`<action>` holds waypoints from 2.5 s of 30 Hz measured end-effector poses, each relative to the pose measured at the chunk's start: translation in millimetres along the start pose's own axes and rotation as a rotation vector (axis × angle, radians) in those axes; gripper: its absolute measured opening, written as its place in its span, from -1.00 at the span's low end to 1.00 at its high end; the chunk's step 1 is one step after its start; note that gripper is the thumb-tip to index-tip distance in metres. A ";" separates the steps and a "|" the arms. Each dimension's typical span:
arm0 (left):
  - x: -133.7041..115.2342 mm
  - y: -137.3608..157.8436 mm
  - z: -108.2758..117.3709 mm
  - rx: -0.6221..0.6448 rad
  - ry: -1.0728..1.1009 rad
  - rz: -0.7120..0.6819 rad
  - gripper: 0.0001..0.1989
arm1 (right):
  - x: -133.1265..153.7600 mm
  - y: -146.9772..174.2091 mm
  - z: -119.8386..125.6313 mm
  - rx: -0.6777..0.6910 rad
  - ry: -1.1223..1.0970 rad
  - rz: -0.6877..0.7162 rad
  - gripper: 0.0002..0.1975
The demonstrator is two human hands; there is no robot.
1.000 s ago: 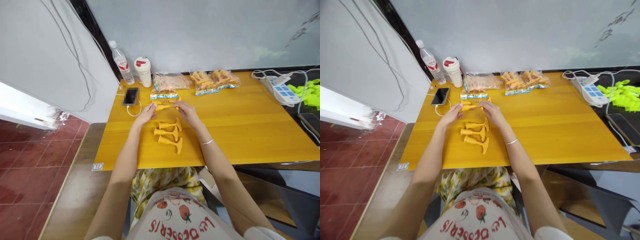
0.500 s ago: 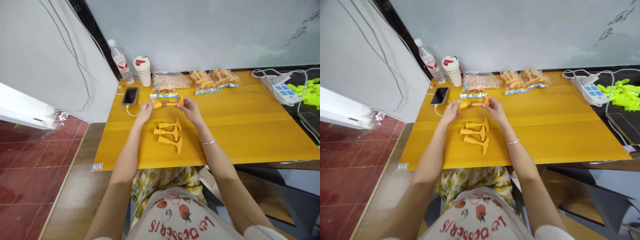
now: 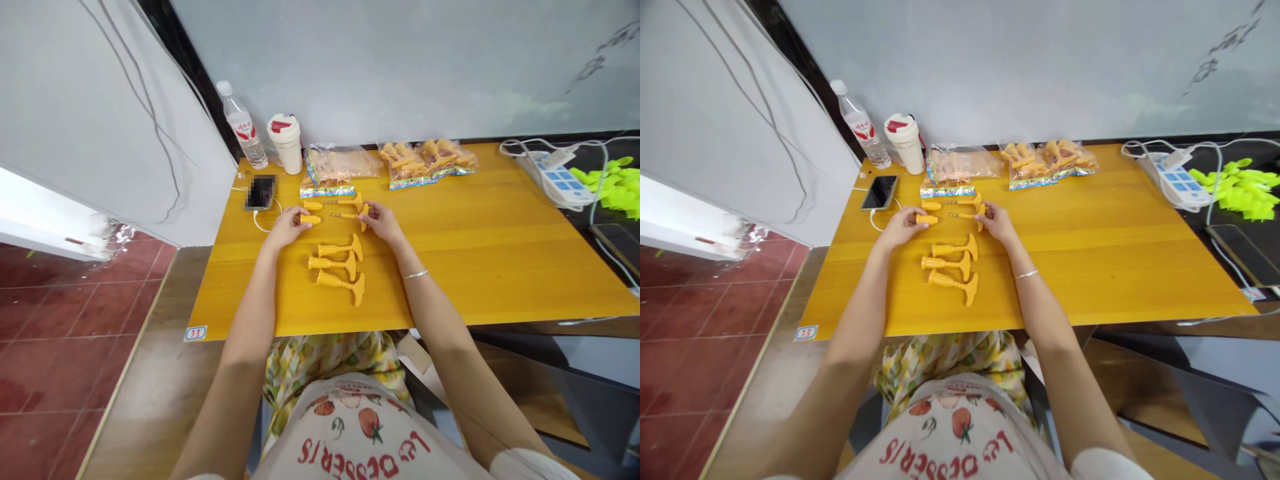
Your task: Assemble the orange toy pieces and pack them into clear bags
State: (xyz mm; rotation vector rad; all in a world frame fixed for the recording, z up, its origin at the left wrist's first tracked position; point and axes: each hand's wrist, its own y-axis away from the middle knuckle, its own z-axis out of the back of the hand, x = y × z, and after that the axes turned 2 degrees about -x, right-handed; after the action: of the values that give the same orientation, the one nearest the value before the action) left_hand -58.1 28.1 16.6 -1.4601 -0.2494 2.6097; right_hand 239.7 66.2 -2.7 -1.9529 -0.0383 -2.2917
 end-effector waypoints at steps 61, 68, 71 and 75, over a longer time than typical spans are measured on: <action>-46.6 12.5 -15.9 0.434 -0.195 -0.088 -0.80 | 18.9 32.0 -19.0 -0.237 0.783 0.406 -0.61; -37.6 36.9 -19.4 0.189 -0.058 -0.173 -0.67 | 21.8 83.5 -26.3 -0.189 0.390 0.304 -0.53; -37.9 56.6 -26.3 0.070 -0.010 -0.188 -0.67 | 20.8 97.6 -35.6 -0.028 0.126 0.242 -0.47; -42.1 76.0 -31.6 -0.060 0.145 -0.257 -0.69 | 21.9 107.1 -41.4 0.038 -0.067 0.264 -0.49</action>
State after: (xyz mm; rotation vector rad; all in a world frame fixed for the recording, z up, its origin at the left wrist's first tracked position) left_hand -12.5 -52.3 19.2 -1.5162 -0.4685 2.3024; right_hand 208.0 -46.0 5.2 -1.8881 0.1593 -2.0438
